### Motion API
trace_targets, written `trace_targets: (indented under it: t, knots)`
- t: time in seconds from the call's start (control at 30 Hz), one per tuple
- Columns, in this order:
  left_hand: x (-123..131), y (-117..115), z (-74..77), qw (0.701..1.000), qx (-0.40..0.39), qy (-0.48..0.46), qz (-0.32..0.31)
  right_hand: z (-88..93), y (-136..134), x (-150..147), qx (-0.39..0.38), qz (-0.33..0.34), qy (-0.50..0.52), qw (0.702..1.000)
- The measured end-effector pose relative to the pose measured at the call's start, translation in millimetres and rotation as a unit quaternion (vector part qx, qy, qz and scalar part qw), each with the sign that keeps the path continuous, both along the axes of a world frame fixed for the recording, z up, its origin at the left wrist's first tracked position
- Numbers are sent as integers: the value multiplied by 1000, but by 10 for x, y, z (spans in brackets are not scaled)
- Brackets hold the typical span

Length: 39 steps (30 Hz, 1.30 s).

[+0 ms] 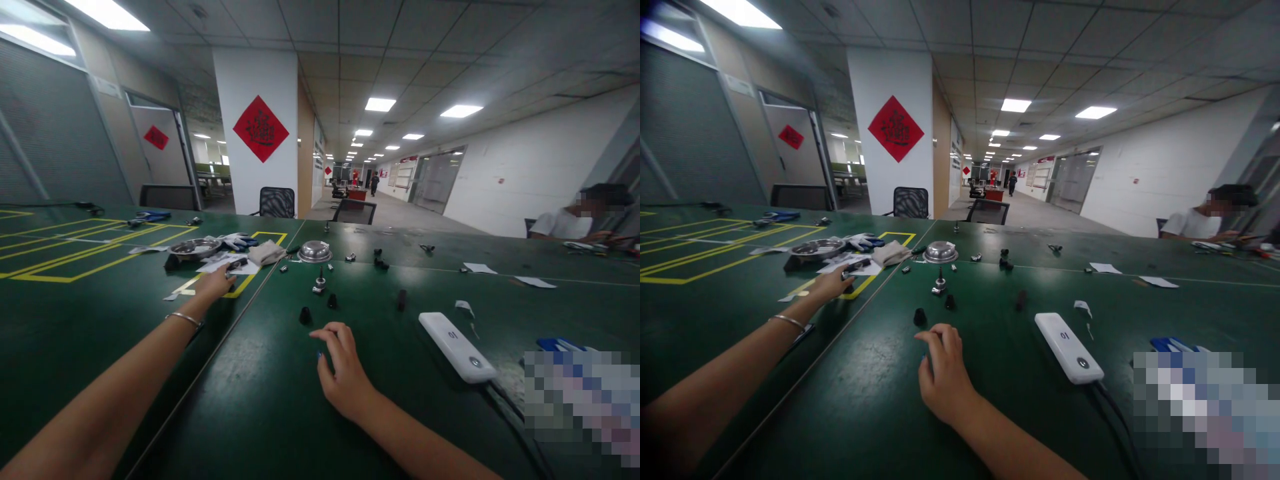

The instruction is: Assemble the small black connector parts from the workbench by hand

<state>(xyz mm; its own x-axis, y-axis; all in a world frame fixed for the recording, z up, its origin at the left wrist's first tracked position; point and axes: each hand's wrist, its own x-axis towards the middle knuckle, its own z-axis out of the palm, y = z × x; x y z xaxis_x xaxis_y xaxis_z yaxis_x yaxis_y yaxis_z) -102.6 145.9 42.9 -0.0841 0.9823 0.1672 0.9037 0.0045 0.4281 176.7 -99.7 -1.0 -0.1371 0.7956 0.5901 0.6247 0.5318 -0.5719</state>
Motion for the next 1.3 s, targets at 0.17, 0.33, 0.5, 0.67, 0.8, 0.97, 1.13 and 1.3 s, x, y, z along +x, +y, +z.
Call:
trace_targets:
  t: [0.17, 0.33, 0.5, 0.67, 0.8, 0.97, 1.13, 1.3]
  knots:
    - [72, -29, 6, 998, 15, 51, 31, 24, -12, 12, -11, -3, -1, 1000]
    - [107, -85, 14, 995, 46, 67, 61, -5, 2, 15, 7, 0, 1, 1000]
    - [111, -70, -16, 992, 53, 71, 86, -32, 20, 21, 16, 2, 0, 1000]
    - [132, -134, 14, 994, 28, 70, 84, -25, 26, 25, 14, -7, -11, 1000]
    - [272, -294, 18, 980, 145, 122, 66, -39, 80, 71, 21, -45, -13, 999]
    - [721, -672, -176, 963, 226, 91, -112, -64, 310, 285, 11, -163, -82, 983]
    - [1266, -1137, -371, 940, 112, -31, -320, 79, 683, 445, -13, -192, -199, 961]
    - [1415, -1196, -422, 936, 83, -72, -334, 253, 1054, 264, -26, -153, -325, 933]
